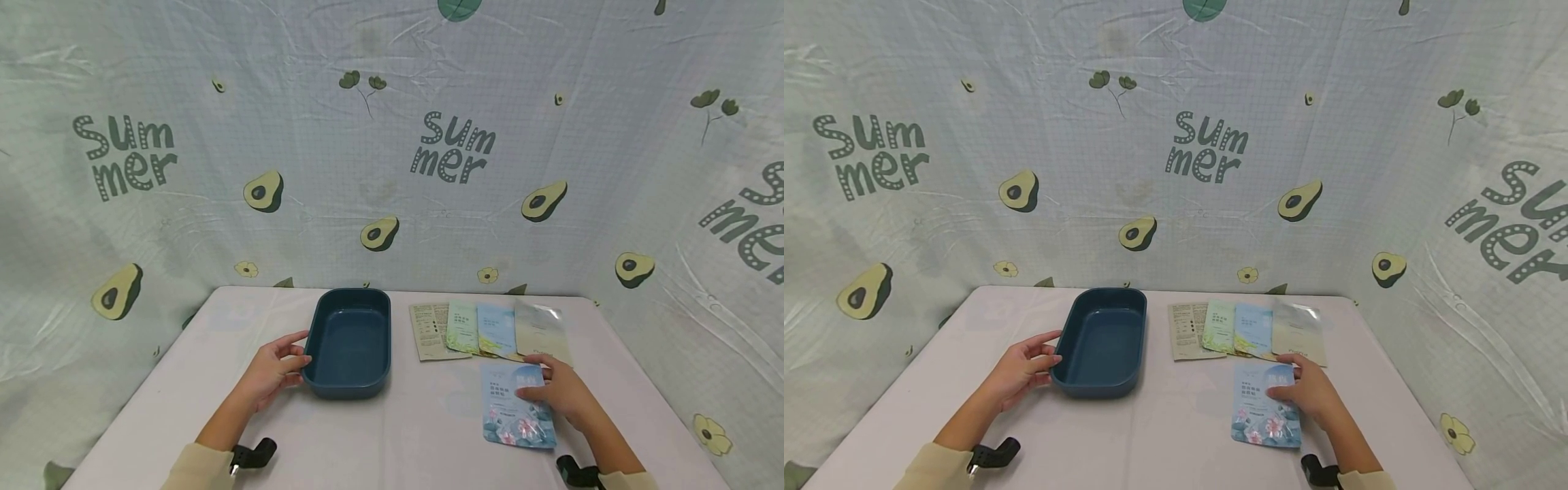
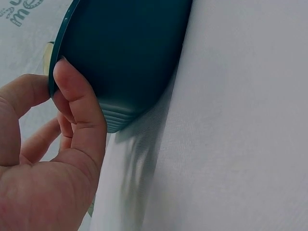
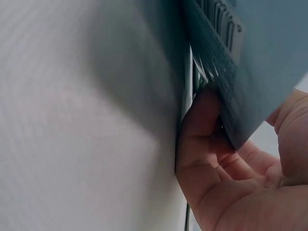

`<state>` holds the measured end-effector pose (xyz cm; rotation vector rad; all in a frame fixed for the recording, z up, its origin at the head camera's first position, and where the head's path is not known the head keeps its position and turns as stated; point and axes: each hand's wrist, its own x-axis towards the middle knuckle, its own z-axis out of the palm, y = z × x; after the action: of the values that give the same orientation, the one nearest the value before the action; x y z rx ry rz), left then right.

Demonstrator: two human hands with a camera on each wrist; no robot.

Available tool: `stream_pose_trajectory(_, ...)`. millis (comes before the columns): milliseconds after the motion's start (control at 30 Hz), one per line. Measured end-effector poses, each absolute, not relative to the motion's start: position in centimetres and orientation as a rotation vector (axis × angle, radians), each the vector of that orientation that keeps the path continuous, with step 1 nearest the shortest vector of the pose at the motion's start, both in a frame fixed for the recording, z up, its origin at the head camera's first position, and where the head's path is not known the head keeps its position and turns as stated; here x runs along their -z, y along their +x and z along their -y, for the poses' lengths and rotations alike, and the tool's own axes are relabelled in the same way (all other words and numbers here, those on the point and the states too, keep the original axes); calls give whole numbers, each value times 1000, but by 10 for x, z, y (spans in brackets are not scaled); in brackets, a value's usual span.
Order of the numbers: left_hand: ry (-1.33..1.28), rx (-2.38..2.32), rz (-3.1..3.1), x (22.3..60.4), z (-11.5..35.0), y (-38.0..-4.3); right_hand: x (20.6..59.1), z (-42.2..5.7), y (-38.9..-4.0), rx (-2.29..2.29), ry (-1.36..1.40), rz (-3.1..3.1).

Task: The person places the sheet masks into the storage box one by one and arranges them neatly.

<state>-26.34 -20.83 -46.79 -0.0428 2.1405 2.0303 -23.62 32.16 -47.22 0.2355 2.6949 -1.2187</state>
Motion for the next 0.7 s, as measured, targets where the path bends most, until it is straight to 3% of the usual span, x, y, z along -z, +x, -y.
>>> stream_pose_trajectory(700,-56,-2028,-2150,468,208,-263,477,-304,-234,1564,248,-2490)
